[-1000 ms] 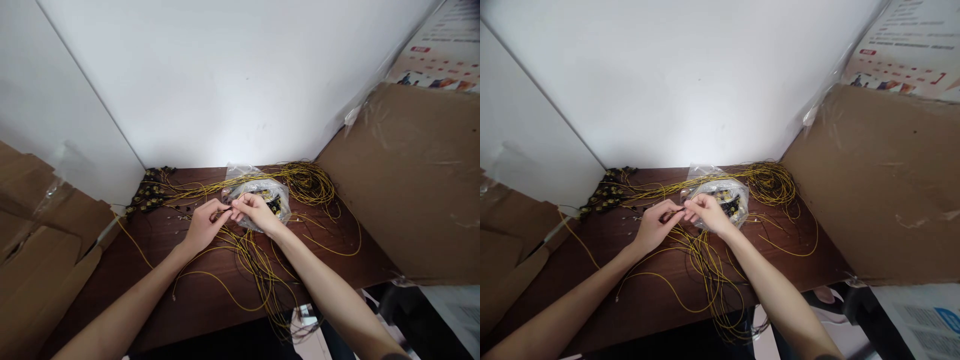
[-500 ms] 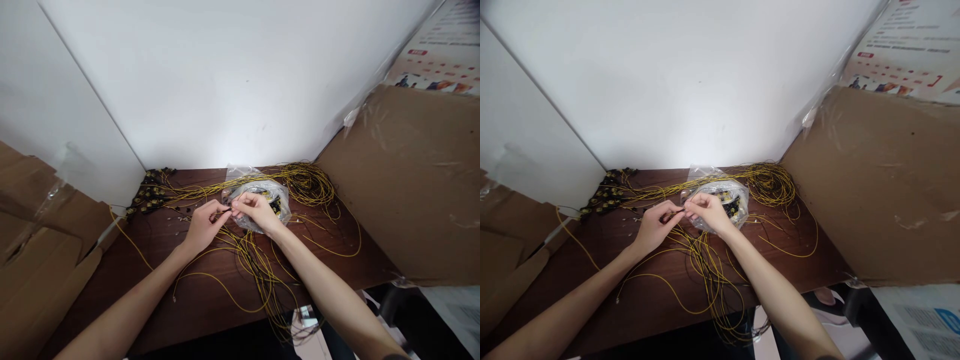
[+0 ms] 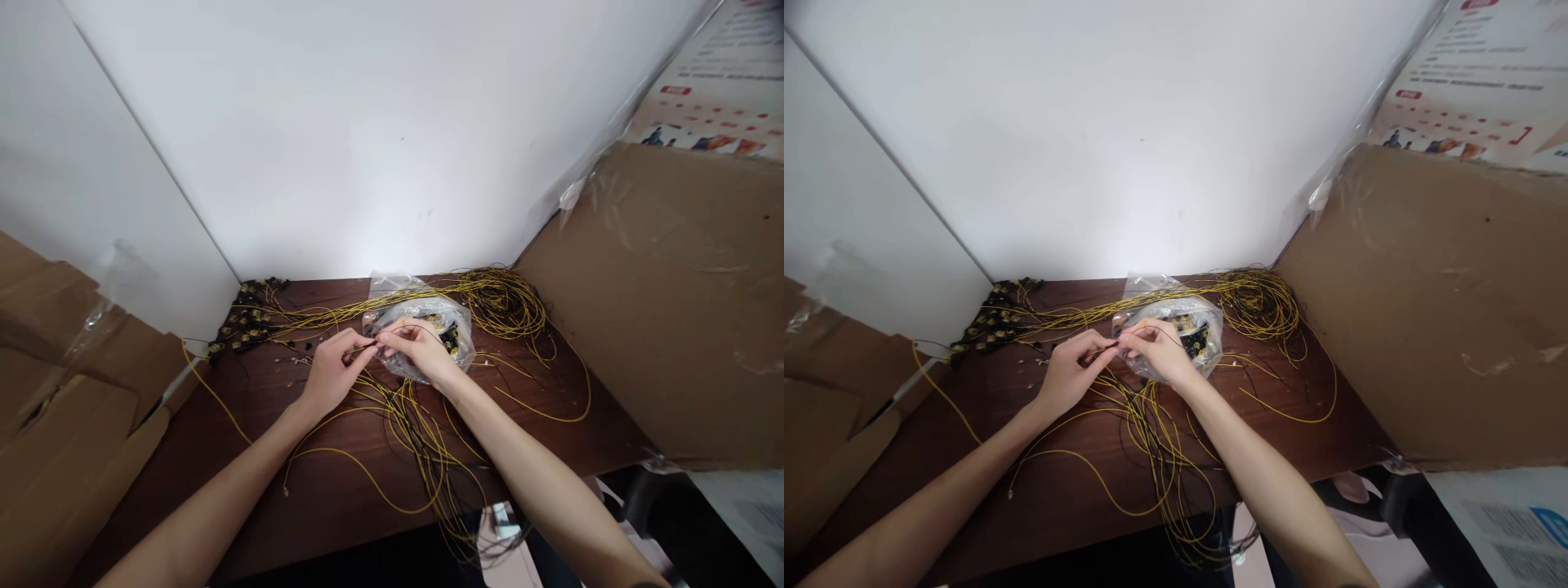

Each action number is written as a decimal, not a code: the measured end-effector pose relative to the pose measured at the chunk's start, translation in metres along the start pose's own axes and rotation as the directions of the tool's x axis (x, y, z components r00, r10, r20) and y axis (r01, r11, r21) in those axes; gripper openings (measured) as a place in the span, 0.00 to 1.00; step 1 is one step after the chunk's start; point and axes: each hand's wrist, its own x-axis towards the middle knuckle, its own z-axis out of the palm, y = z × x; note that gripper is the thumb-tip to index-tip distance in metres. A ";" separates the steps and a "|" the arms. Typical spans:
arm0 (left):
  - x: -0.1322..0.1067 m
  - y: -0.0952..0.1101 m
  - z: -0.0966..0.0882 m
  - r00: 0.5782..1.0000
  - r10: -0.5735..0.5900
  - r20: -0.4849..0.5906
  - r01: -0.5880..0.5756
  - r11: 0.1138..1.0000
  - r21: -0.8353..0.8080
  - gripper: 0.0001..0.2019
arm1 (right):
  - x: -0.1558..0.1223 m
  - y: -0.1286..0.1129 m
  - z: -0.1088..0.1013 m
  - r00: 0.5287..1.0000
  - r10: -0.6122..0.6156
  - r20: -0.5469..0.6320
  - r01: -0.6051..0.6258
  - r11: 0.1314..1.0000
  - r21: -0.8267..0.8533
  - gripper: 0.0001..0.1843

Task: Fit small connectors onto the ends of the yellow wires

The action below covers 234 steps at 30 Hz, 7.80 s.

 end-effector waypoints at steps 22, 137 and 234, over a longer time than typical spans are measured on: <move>-0.002 -0.012 0.003 0.991 -0.123 0.048 0.124 0.992 -0.009 0.10 | 0.012 -0.017 -0.040 0.952 0.144 -0.272 0.030 0.836 0.548 0.06; 0.000 -0.006 -0.001 0.998 -0.004 0.059 0.003 1.000 0.017 0.06 | -0.004 -0.002 -0.010 0.874 -0.308 0.376 0.478 0.402 -0.781 0.13; 0.000 -0.013 -0.003 0.989 0.140 0.048 -0.144 0.986 0.089 0.08 | -0.005 -0.005 -0.016 0.858 -0.387 0.339 0.465 0.302 -0.832 0.10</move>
